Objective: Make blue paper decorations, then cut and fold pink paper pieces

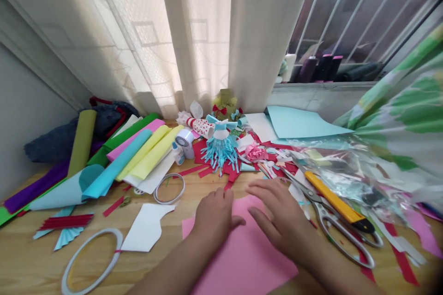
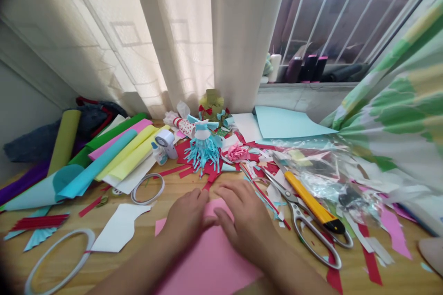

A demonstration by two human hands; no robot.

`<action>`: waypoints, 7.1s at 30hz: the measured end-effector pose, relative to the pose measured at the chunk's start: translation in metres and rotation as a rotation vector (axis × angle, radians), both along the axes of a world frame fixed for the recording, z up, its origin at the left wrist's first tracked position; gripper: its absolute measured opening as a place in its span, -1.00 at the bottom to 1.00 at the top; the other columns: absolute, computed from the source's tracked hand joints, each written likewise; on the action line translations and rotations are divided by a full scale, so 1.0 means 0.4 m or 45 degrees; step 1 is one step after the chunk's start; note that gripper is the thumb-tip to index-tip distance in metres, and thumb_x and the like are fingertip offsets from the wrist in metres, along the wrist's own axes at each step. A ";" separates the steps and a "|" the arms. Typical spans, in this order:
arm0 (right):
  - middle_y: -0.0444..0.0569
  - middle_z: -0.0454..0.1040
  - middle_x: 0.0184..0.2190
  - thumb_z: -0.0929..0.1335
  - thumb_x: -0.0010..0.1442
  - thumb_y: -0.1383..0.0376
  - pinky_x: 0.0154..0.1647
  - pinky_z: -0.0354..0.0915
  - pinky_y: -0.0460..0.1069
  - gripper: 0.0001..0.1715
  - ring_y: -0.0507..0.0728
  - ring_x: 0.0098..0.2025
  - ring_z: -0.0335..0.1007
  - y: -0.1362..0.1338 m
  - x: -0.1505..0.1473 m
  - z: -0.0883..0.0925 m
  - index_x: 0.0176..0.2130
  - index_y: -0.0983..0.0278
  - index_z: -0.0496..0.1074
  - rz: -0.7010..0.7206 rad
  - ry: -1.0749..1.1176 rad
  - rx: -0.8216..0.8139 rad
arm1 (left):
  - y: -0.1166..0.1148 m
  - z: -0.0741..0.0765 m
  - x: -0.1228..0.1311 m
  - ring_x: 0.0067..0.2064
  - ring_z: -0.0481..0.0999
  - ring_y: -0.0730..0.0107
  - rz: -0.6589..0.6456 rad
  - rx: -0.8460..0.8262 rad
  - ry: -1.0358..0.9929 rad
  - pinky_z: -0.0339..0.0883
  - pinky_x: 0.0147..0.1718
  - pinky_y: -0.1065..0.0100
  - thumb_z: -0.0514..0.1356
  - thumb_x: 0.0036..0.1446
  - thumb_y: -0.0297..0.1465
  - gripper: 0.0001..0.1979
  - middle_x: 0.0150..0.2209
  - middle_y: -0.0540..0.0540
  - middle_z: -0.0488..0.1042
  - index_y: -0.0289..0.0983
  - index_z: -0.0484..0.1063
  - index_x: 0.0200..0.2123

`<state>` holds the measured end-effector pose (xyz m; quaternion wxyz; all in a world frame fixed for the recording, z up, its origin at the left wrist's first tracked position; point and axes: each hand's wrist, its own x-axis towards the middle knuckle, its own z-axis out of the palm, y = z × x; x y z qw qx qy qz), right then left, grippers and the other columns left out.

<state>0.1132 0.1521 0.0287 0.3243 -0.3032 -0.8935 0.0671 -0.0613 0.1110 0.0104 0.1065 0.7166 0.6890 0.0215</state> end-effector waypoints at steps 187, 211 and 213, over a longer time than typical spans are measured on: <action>-0.06 0.57 -0.36 0.45 -0.01 0.12 -0.32 0.36 -0.04 -0.66 0.07 -0.37 0.46 0.137 -0.046 -0.028 -0.27 0.29 0.53 0.246 0.885 -1.600 | -0.002 0.032 -0.125 -0.21 0.56 0.15 0.252 -0.330 -2.264 0.40 -0.21 0.21 0.28 0.02 -0.41 -0.66 -0.17 -0.26 0.57 -0.36 0.47 -0.09; -0.02 0.54 -0.40 0.45 0.02 0.26 -0.46 0.34 -0.10 -0.89 0.06 -0.43 0.47 0.136 -0.026 -0.017 -0.40 0.23 0.62 0.560 0.714 -1.561 | 0.001 0.090 -0.135 -0.46 0.53 0.32 0.591 -0.338 -2.450 0.36 -0.45 0.36 0.34 -0.16 -0.47 -0.52 -0.32 -0.19 0.59 -0.35 0.47 -0.07; -0.03 0.52 -0.44 0.44 0.04 0.25 -0.51 0.31 -0.13 -0.87 0.02 -0.47 0.44 0.139 -0.025 -0.020 -0.44 0.25 0.61 0.556 0.716 -1.514 | 0.004 0.091 -0.132 -0.46 0.52 0.33 0.615 -0.315 -2.525 0.35 -0.46 0.38 0.30 -0.11 -0.45 -0.53 -0.32 -0.17 0.58 -0.34 0.44 -0.04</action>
